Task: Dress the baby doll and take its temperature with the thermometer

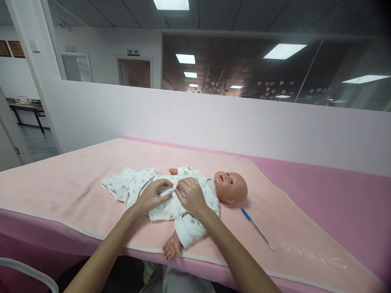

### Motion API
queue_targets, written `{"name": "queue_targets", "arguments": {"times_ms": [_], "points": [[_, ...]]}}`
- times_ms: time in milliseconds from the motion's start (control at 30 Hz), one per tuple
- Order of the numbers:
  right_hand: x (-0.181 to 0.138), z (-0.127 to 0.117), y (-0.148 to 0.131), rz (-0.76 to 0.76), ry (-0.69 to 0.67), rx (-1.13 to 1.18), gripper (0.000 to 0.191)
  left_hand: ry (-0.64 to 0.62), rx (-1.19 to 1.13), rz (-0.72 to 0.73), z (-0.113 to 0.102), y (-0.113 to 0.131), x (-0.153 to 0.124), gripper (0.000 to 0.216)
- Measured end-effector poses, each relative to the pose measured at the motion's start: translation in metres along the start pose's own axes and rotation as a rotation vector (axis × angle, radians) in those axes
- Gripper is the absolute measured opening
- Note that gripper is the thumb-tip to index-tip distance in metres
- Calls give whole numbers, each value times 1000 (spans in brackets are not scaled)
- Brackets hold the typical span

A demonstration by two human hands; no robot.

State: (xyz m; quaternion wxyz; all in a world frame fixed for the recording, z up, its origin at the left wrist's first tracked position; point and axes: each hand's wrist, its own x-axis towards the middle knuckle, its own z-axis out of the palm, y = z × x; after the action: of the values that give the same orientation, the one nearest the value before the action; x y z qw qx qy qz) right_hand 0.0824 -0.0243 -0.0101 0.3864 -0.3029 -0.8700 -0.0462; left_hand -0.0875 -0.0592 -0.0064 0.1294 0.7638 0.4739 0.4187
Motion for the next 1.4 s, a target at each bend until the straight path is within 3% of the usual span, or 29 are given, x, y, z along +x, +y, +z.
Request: {"name": "queue_targets", "arguments": {"times_ms": [367,633,1400], "points": [[-2,3,1,35,18,-9,6,-4,184,91,6,-5,0,19],[-2,8,3,70,25,-10,6,64,333,104,15,-5,0,16],[-3,7,3,97,40,-21,5,53,46,-14,10,-4,1,17]]}}
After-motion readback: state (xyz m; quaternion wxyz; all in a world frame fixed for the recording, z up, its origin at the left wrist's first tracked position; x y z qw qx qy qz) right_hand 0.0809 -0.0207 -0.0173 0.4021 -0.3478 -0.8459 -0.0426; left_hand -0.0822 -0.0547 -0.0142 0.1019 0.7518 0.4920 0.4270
